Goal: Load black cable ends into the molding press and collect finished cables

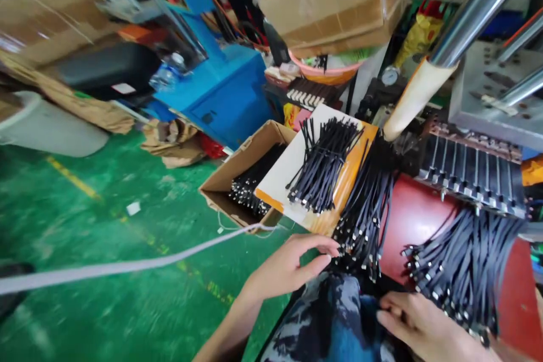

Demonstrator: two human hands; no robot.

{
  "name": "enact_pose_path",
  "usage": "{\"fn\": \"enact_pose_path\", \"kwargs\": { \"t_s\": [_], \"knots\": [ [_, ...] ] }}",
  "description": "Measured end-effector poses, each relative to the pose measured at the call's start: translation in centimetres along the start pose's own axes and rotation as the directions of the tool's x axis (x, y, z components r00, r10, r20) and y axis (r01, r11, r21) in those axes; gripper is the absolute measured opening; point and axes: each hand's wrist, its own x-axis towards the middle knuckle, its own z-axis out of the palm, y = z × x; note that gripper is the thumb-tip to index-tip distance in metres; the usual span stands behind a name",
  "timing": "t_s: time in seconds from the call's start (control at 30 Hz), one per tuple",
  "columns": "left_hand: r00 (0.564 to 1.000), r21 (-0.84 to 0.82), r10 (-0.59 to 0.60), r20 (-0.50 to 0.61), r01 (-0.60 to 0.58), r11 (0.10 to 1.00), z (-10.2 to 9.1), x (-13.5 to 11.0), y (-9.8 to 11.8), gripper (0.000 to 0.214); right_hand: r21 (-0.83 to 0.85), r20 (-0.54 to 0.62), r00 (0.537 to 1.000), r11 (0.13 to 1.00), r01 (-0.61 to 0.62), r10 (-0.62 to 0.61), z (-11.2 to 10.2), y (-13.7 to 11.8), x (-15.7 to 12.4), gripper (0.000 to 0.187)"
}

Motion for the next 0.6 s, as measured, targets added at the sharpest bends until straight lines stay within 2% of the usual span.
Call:
{"fn": "enact_pose_path", "kwargs": {
  "t_s": [0.07, 0.13, 0.23, 0.33, 0.5, 0.6],
  "knots": [
    [0.995, 0.026, -0.051, 0.082, 0.049, 0.998, 1.2, 0.2, -0.1, 0.024, 0.159, -0.144, 0.985, 0.985, -0.068, 0.091, 4.6, 1.5, -0.6, 0.039],
    [0.984, 0.050, -0.092, 0.155, 0.085, 0.995, 2.3, 0.3, -0.5, 0.026, 0.358, -0.264, 0.950, 0.932, -0.063, 0.165, 8.4, 2.2, 1.0, 0.049],
    [0.956, 0.101, -0.132, 0.263, 0.109, 0.989, 3.5, 0.1, -0.9, 0.030, 0.557, -0.342, 0.913, 0.830, 0.006, 0.223, 11.5, 2.7, 3.8, 0.057],
    [0.933, 0.149, -0.182, 0.311, 0.141, 0.979, 4.1, -0.3, -0.9, 0.033, 0.578, -0.366, 0.911, 0.813, 0.063, 0.189, 11.8, 2.8, 4.2, 0.056],
    [0.916, 0.246, -0.302, 0.264, 0.238, 0.939, 4.3, -1.3, -1.4, 0.037, 0.437, -0.435, 0.888, 0.897, 0.062, 0.150, 10.4, 2.0, 1.2, 0.049],
    [0.904, 0.315, -0.384, 0.185, 0.316, 0.895, 4.8, -1.7, -3.3, 0.045, 0.383, -0.491, 0.856, 0.922, 0.048, 0.159, 10.0, 1.6, 0.3, 0.046]
  ]
}}
